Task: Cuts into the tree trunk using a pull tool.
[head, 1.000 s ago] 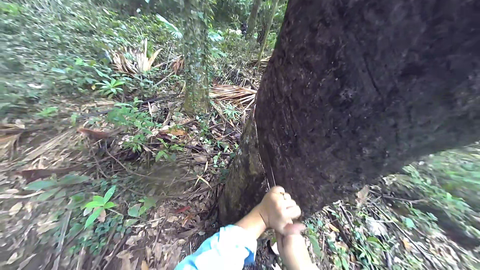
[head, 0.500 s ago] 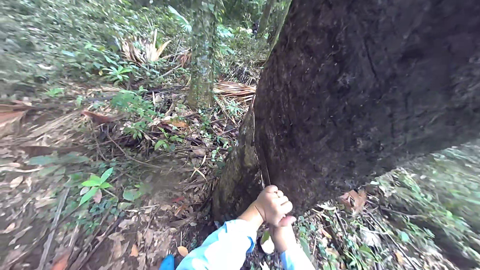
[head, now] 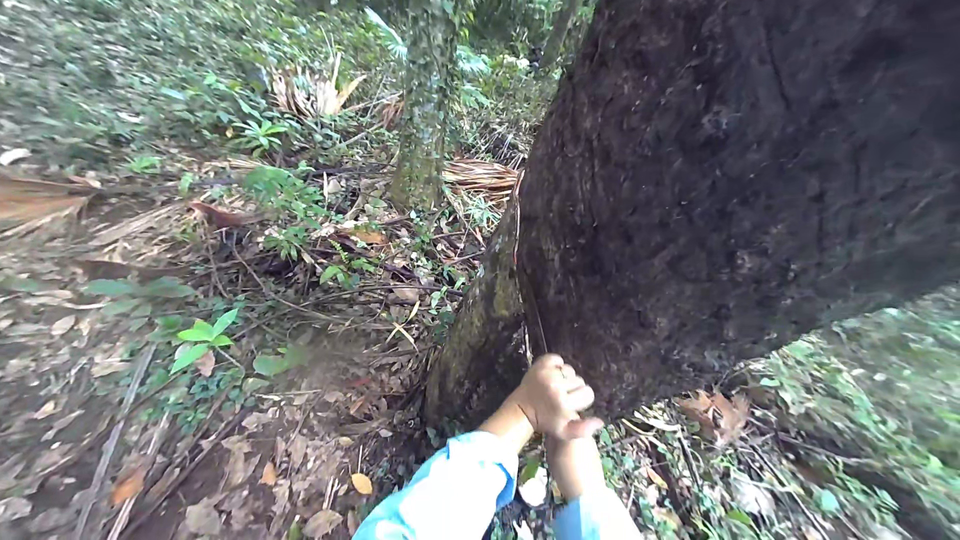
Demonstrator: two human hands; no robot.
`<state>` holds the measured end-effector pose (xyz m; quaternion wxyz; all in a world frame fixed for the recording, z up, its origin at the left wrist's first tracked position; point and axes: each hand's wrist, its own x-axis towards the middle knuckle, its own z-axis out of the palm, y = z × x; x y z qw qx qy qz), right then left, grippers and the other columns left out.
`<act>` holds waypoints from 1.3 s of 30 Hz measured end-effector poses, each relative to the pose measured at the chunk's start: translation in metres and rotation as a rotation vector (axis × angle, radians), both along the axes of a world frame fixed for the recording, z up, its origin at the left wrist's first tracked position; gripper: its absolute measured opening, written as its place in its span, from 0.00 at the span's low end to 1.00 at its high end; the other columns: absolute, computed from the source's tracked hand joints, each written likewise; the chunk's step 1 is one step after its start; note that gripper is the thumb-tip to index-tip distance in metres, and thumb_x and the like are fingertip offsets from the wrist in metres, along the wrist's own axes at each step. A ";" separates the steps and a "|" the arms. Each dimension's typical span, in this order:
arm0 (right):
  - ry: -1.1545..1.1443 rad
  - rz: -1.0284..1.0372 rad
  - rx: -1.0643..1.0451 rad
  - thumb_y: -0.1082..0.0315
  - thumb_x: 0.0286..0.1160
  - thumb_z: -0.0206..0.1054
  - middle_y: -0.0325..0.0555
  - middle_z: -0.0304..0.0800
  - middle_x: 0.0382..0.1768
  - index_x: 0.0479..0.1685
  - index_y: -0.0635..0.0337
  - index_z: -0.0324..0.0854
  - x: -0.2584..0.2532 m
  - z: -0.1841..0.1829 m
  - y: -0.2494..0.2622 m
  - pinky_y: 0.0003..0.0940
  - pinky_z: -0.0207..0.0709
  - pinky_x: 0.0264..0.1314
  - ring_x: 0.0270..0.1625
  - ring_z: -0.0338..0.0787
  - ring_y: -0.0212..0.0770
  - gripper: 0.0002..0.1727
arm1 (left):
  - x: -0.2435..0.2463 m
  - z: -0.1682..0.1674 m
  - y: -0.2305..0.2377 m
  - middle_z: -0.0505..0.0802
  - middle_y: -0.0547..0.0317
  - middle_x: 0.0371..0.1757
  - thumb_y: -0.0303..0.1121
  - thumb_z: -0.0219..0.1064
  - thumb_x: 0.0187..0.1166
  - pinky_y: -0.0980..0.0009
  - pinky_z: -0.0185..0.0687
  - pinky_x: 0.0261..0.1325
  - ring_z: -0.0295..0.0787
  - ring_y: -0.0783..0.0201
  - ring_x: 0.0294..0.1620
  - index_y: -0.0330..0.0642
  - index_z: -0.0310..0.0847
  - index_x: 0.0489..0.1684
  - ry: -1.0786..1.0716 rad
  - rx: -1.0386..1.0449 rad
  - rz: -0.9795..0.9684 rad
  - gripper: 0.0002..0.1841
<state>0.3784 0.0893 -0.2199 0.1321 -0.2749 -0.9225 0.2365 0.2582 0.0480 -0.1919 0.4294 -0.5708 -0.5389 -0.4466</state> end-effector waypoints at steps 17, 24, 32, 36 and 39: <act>-0.112 0.020 0.045 0.71 0.87 0.55 0.71 0.89 0.58 0.64 0.74 0.81 0.015 -0.019 -0.006 0.64 0.81 0.65 0.61 0.91 0.69 0.17 | 0.019 -0.035 -0.001 0.78 0.58 0.10 0.65 0.38 0.82 0.59 0.74 0.44 0.78 0.56 0.17 0.48 0.72 0.08 0.075 -0.047 0.065 0.37; -0.130 0.013 0.057 0.69 0.87 0.56 0.74 0.88 0.58 0.66 0.76 0.78 0.020 -0.009 0.002 0.66 0.80 0.64 0.60 0.91 0.71 0.19 | 0.027 -0.033 0.004 0.84 0.54 0.14 0.64 0.43 0.80 0.53 0.76 0.50 0.84 0.52 0.23 0.44 0.78 0.11 -0.034 -0.107 0.056 0.36; -0.105 0.043 0.066 0.67 0.89 0.54 0.71 0.91 0.55 0.64 0.74 0.80 0.021 -0.011 0.002 0.67 0.79 0.65 0.60 0.91 0.69 0.19 | 0.025 -0.029 0.006 0.82 0.55 0.12 0.62 0.39 0.82 0.55 0.75 0.45 0.82 0.54 0.19 0.45 0.75 0.09 -0.002 -0.071 0.050 0.37; 0.050 0.163 0.106 0.64 0.88 0.51 0.73 0.91 0.49 0.61 0.78 0.80 0.076 -0.054 0.001 0.66 0.83 0.57 0.52 0.92 0.67 0.23 | 0.074 -0.062 0.000 0.80 0.58 0.11 0.62 0.42 0.82 0.56 0.76 0.43 0.81 0.55 0.19 0.47 0.74 0.07 -0.068 -0.108 -0.014 0.36; 0.064 0.177 0.006 0.75 0.80 0.58 0.74 0.91 0.48 0.58 0.79 0.82 0.111 -0.019 -0.026 0.68 0.84 0.54 0.51 0.94 0.72 0.16 | 0.092 -0.058 -0.008 0.74 0.60 0.08 0.61 0.38 0.86 0.62 0.71 0.40 0.73 0.58 0.15 0.49 0.67 0.06 -0.110 -0.032 -0.139 0.36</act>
